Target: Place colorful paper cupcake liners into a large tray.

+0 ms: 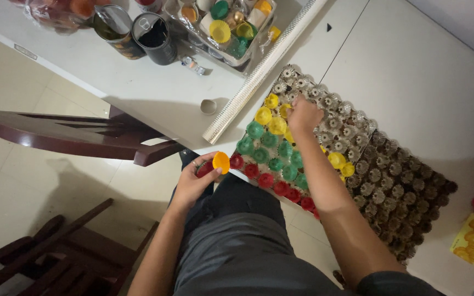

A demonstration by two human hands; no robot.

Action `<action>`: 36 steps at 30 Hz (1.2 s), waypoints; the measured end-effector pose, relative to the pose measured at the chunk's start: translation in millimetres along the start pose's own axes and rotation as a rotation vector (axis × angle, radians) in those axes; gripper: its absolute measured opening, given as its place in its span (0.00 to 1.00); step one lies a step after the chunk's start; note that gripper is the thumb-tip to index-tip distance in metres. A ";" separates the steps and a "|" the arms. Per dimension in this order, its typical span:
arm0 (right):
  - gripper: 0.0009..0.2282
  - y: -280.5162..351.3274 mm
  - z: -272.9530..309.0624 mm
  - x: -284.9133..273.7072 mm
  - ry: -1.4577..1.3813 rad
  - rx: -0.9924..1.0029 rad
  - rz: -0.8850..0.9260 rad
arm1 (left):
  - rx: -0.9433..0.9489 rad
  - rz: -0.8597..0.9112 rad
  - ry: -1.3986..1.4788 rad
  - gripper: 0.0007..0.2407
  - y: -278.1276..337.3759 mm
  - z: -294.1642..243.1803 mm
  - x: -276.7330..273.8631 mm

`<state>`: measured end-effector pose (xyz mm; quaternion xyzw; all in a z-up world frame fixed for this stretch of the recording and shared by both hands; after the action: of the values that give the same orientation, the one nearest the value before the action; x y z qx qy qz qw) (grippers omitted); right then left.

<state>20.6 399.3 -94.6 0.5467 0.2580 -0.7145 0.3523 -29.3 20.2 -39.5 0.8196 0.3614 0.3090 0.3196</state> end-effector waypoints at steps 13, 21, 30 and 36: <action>0.19 6.3 15.0 -14.5 0.011 0.028 0.082 | 0.011 0.008 -0.005 0.20 -1.0 7.5 -2.6; 0.23 0.2 8.1 -15.2 -0.016 0.091 0.074 | 0.040 0.020 -0.038 0.19 1.0 7.4 -2.4; 0.10 62.1 25.0 -30.9 -0.592 -0.109 -0.210 | 0.027 0.087 -0.065 0.20 -4.7 5.8 17.7; 0.17 158.1 108.6 -17.3 -0.988 -0.080 0.310 | -0.029 0.166 -0.077 0.20 8.2 -16.1 49.8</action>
<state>82.4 223.4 -46.1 0.1620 0.0038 -0.8163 0.5544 -10.7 59.9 -9.9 0.8535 0.2750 0.3078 0.3181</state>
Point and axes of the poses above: each hand's wrist, its own y-axis away from the middle knuckle, its own x-axis out of the palm, z = x × y, the point moved 6 cm from there along -y, towards the middle knuckle, and after that the axes turned 15 degrees about -x, right-handed, at the moved point
